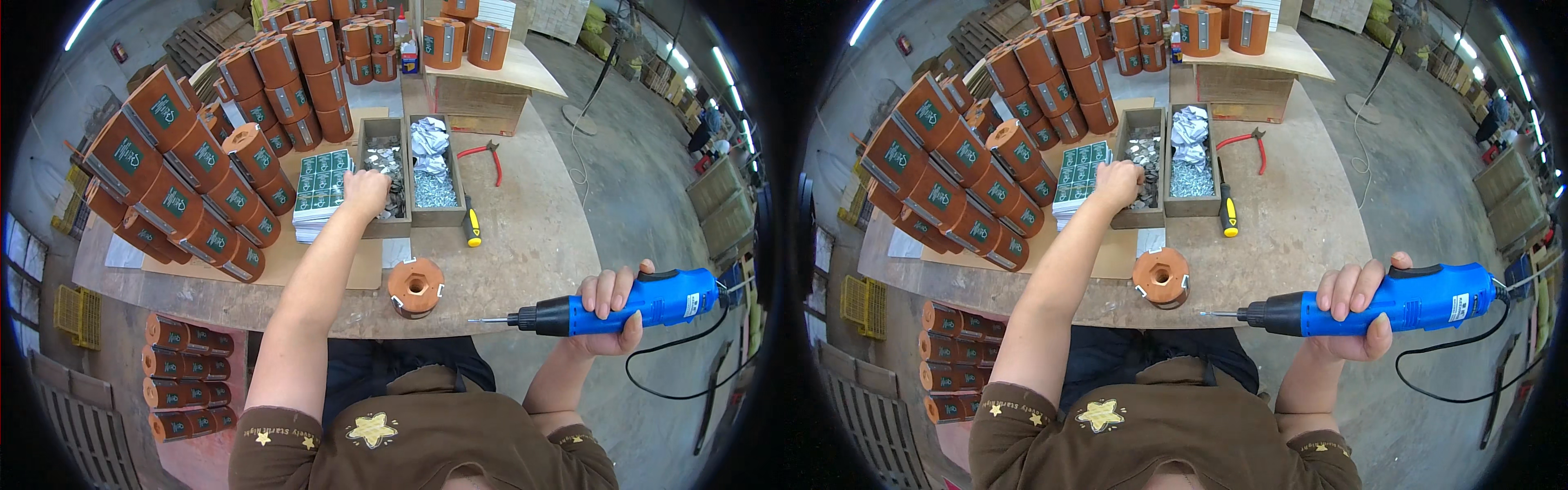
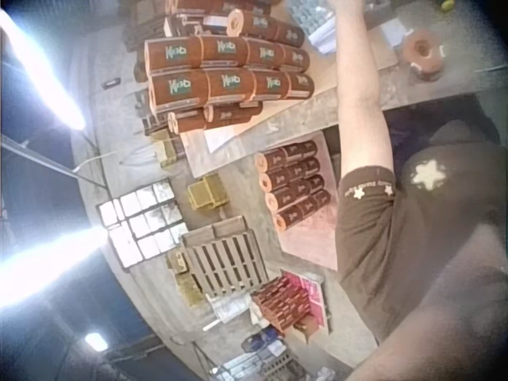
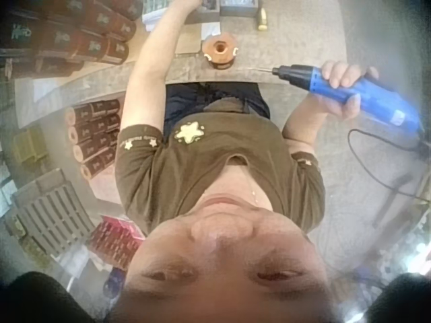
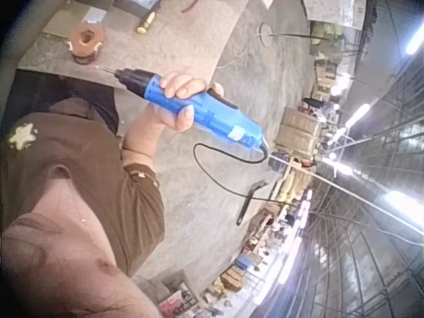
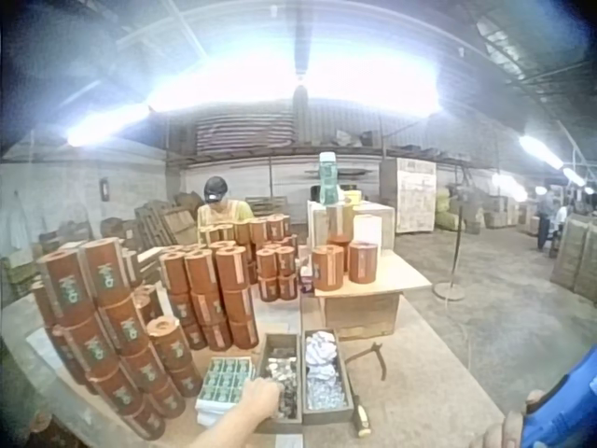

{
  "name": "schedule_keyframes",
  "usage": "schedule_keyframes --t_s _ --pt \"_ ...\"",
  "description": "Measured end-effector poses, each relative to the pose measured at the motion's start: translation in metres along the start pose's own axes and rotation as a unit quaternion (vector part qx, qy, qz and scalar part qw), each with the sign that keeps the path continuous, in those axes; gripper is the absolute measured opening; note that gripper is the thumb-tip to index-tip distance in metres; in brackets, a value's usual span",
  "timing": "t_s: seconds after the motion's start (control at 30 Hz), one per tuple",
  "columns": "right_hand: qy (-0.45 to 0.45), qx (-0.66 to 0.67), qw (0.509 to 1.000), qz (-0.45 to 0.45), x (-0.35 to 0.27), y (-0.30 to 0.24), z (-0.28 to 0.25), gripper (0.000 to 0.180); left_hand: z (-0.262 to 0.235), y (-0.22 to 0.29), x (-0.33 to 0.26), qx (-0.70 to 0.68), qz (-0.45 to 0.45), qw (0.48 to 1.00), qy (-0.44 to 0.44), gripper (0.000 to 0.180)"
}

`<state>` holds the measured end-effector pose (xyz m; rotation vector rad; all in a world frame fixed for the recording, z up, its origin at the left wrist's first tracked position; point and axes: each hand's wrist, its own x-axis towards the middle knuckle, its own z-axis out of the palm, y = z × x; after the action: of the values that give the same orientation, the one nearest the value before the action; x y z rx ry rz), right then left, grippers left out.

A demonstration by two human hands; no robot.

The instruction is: Use an electric screwdriver and a manual screwdriver to attach metal components to cylindrical wooden blocks.

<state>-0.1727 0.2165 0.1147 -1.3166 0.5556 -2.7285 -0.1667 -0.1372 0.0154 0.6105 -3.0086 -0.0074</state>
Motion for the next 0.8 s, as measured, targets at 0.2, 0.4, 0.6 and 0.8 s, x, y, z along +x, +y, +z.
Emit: schedule_keyframes --t_s 0.2,0.4,0.6,0.8 --pt "-0.005 0.008 1.0 0.015 -0.003 0.003 0.004 0.056 -0.012 -0.008 -0.019 -0.141 0.0 0.979 0.146 0.008" --pt "-0.024 0.01 0.999 0.019 -0.003 0.005 0.007 0.056 -0.029 -0.004 -0.079 -0.399 0.065 0.889 0.215 0.013" --pt "-0.023 0.008 0.999 0.032 -0.007 0.012 0.011 0.057 -0.028 0.02 -0.146 -0.397 0.155 0.88 0.208 0.009" --pt "-0.032 0.004 0.999 0.041 -0.011 0.015 0.019 0.057 -0.01 0.027 -0.172 -0.369 0.23 0.871 0.227 0.01"
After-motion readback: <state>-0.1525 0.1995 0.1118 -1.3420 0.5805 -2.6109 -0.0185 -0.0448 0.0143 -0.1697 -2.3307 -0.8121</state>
